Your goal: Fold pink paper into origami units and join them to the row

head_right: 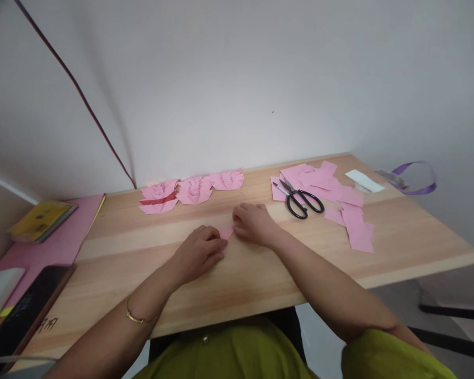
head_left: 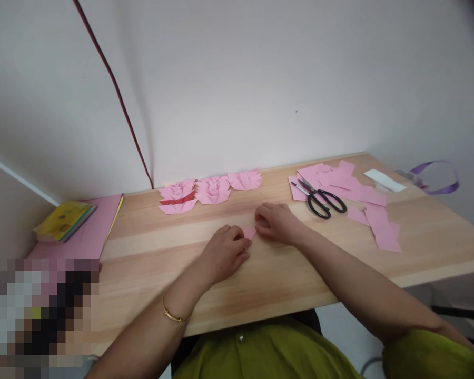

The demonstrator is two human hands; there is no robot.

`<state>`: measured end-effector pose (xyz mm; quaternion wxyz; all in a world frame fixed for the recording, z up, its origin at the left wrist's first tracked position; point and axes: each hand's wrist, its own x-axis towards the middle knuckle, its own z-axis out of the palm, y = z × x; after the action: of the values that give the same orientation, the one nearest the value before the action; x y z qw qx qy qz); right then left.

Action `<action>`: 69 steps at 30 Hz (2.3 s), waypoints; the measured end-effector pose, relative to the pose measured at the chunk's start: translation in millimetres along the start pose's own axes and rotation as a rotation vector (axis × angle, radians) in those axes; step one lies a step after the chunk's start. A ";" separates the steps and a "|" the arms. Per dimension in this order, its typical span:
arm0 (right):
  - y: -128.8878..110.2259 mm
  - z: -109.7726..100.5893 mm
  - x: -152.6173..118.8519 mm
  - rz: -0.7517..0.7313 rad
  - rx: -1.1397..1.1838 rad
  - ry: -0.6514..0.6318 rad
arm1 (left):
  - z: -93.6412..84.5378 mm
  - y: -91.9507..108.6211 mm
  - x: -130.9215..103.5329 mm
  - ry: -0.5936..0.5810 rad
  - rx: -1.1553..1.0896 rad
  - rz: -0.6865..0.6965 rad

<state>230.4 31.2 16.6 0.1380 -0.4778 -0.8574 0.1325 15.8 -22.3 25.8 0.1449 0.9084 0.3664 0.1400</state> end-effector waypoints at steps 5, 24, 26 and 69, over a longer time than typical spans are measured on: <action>8.1 -3.6 1.2 0.050 0.082 0.042 | -0.7 0.9 0.6 -0.005 0.017 0.001; -6.6 3.1 0.0 0.004 0.045 0.001 | -2.4 1.4 0.6 -0.019 0.017 0.002; -1.5 1.8 1.6 0.059 0.020 0.003 | -2.9 1.6 0.7 -0.022 0.017 0.003; -3.1 8.3 7.5 0.001 0.020 0.133 | -10.4 1.8 -6.4 -0.083 0.221 -0.084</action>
<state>221.2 35.3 10.9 0.1992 -0.4845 -0.8448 0.1090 8.7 -26.4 35.1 0.0644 0.9077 0.4109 0.0551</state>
